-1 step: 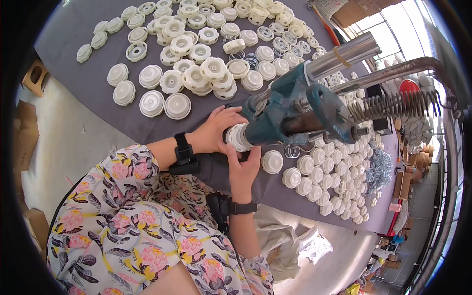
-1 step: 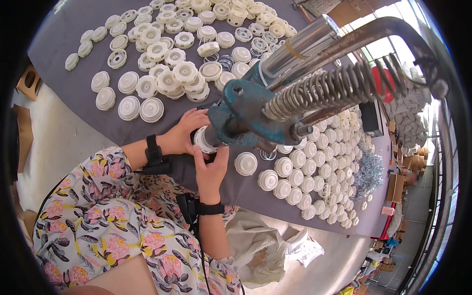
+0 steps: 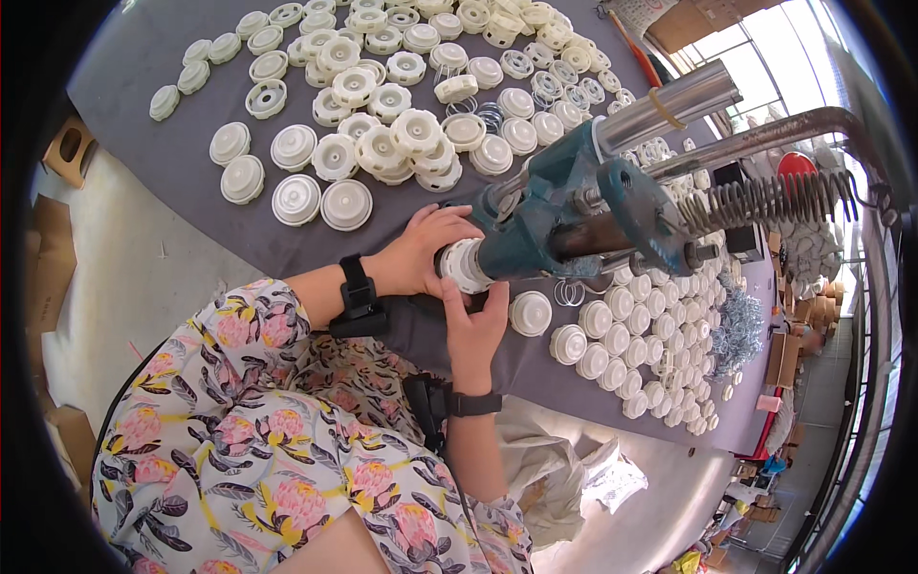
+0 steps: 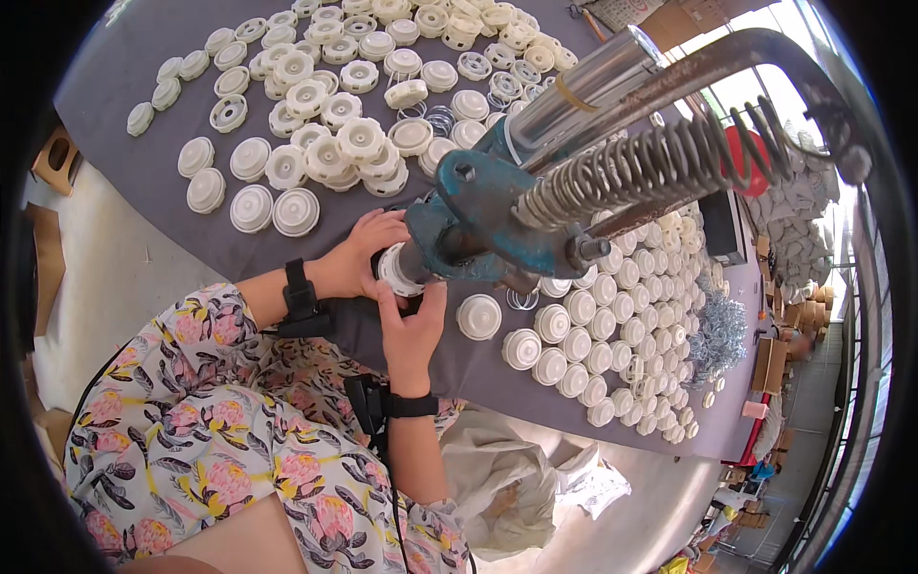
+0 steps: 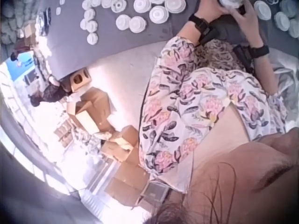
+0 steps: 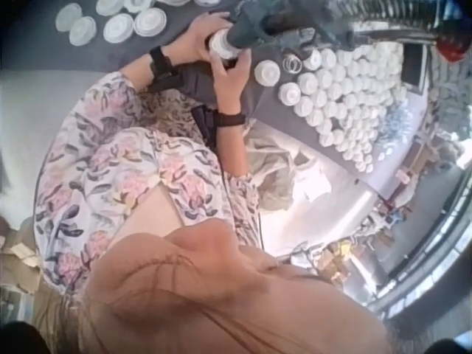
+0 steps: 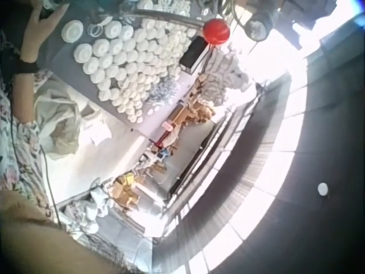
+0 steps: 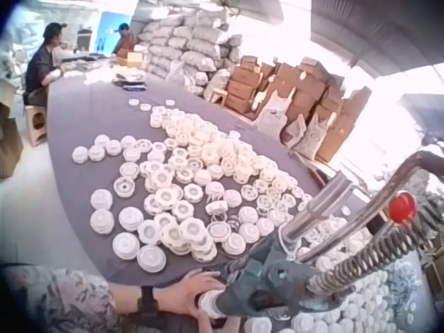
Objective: The person picks up a white plastic cap and a metal ring, fits them together, and places the assembly into a manual press. They pull the lever to join the components and then set the finished cap aside in a separate group.
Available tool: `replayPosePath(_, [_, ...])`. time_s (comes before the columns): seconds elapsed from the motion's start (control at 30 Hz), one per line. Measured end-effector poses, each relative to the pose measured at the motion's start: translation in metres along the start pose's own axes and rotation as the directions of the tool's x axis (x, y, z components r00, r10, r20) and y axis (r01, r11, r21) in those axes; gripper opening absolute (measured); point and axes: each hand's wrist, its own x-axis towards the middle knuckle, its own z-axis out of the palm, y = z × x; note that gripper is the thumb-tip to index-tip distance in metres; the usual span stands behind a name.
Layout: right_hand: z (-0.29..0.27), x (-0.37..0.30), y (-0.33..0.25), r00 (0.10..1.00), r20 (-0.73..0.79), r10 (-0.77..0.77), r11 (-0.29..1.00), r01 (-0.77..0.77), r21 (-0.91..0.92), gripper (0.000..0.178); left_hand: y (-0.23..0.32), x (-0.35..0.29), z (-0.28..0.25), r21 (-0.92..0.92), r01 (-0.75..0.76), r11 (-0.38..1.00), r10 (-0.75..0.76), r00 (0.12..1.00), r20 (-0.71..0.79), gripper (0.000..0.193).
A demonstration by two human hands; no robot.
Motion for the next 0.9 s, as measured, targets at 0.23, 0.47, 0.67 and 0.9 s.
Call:
replayPosePath(0.23, [0.002, -0.010, 0.003, 0.997, -0.066, 0.029, 1.000, -0.029, -0.007, 0.057, -0.019, 0.009, -0.011, -0.014, -0.037, 0.999, 0.038, 0.984, 0.176, 0.075])
replayPosePath(0.47, [-0.001, -0.005, -0.004, 0.995, -0.099, 0.024, 0.991, -0.037, -0.131, 0.052, -0.019, 0.017, -0.020, 0.036, -0.112, 0.993, 0.095, 0.941, 0.324, 0.078])
replayPosePath(0.67, [-0.011, 0.005, -0.013, 0.997, -0.024, -0.071, 0.937, 0.059, -0.344, 0.045, -0.010, 0.011, -0.014, 0.059, -0.086, 0.995, 0.068, 0.965, 0.255, 0.079])
replayPosePath(0.9, [-0.014, 0.010, -0.012, 1.000, 0.025, -0.012, 0.992, 0.015, -0.124, 0.042, -0.005, 0.008, 0.009, 0.061, 0.014, 0.998, -0.015, 1.000, 0.018, 0.074])
